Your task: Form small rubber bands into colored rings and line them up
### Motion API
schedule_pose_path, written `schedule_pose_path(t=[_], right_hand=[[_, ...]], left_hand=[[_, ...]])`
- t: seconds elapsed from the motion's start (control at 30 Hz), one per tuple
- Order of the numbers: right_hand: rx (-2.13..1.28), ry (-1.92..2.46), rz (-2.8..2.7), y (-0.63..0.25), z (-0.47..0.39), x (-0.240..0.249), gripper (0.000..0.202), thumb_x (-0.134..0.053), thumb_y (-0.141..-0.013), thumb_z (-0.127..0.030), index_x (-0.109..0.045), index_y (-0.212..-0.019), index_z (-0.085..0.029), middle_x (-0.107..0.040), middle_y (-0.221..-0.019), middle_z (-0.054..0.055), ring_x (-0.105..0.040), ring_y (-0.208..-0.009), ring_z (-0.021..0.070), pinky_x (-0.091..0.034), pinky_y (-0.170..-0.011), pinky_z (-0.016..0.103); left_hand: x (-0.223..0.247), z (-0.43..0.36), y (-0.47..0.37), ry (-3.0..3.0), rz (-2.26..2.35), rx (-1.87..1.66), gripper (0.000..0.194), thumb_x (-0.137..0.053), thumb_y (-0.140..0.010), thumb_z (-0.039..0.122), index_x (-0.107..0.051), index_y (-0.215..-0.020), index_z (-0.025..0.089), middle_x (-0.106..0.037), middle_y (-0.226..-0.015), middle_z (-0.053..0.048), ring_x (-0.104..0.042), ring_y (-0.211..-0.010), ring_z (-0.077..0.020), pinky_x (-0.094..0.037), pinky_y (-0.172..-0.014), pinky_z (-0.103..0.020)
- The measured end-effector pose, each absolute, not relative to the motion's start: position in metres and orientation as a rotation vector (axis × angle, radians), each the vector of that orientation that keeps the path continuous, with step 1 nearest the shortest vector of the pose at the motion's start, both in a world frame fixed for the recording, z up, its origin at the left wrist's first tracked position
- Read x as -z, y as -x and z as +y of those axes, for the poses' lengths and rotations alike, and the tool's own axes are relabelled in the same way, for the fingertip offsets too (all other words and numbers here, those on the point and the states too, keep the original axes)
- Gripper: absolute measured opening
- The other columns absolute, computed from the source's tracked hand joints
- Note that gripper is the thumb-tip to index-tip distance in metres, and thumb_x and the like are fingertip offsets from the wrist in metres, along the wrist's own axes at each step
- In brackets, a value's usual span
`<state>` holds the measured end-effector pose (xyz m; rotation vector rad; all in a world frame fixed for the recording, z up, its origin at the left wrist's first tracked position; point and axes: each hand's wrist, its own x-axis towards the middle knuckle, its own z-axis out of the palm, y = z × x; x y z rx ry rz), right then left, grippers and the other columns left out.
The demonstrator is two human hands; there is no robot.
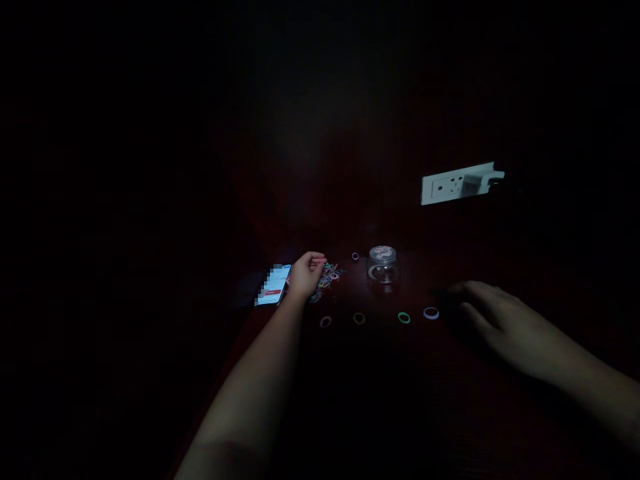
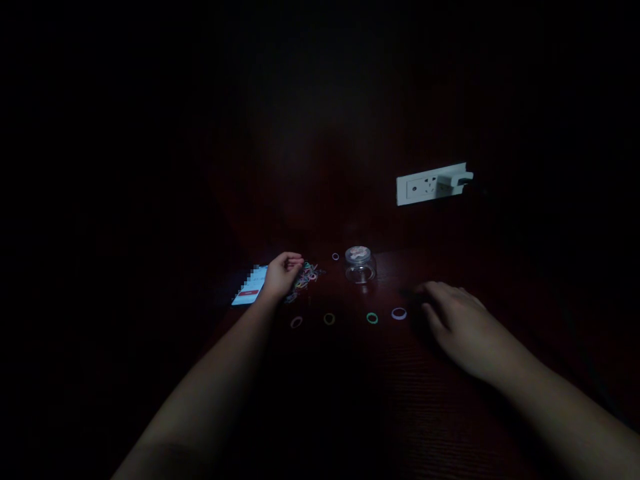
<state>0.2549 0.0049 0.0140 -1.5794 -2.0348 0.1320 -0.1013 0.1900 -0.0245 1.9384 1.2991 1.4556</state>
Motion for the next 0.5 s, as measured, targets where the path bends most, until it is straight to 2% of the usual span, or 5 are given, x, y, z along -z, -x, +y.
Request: schedule_pose_path(t=[0.1,0.2,0.37,0.5], right_hand=[[-0.140,1.568,-2.035,-0.2540,0.0040,-0.0140,0.029,-0.043,-0.091,-0.033,-0.062,-0.108,-0.019,-0.070,-0.107,0.012,-0.068,-0.096,0.0276,-0.055,-0.085,0.045],[-0.149,1.555,-2.033,-0.2541,0.0031,-0.0139,0.029,-0.043,-0.091,-0.033,-0.062,-0.107,-0.019,-0.070,-0.108,0.012,-0.068,-0.097,0.0275,-0.055,-0.086,0.044],[-0.180,1.536,-2.064,-0.2551,0.0033,-0.0132,0.029,-0.042,-0.093,-0.034,-0.061,-0.110,-0.019,-0.069,-0.110,0.011,-0.066,-0.099,0.0264,-0.053,-0.089,0.044],[-0.208,1.536,-2.066,-0.2555,0.0037,-0.0112,0.029,-0.043,-0.093,-0.034,-0.061,-0.110,-0.020,-0.068,-0.110,0.011,-0.066,-0.100,0.0263,-0.053,-0.089,0.044]], left_hand=[[0.0212,0.1878,0.1014,-1.956,1.345,-1.452,0.029,-0.059,-0.075,0.006,-0.065,-0.101,0.015,-0.071,-0.096,-0.007,-0.068,-0.085,-0.0143,-0.056,-0.078,-0.027],[0.0182,0.1856,0.1022,-1.966,1.440,-1.484,0.034,-0.059,-0.072,0.005,-0.066,-0.103,0.016,-0.071,-0.098,-0.007,-0.067,-0.083,-0.0151,-0.055,-0.076,-0.028],[0.0154,0.1827,0.1039,-2.022,1.541,-1.463,0.015,-0.060,-0.078,0.015,-0.069,-0.089,0.019,-0.071,-0.089,-0.004,-0.066,-0.076,-0.0158,-0.052,-0.072,-0.027],[0.0145,0.1814,0.1037,-2.058,1.600,-1.441,0.010,-0.061,-0.081,0.021,-0.068,-0.088,0.021,-0.071,-0.080,-0.002,-0.065,-0.072,-0.0164,-0.051,-0.070,-0.028]])
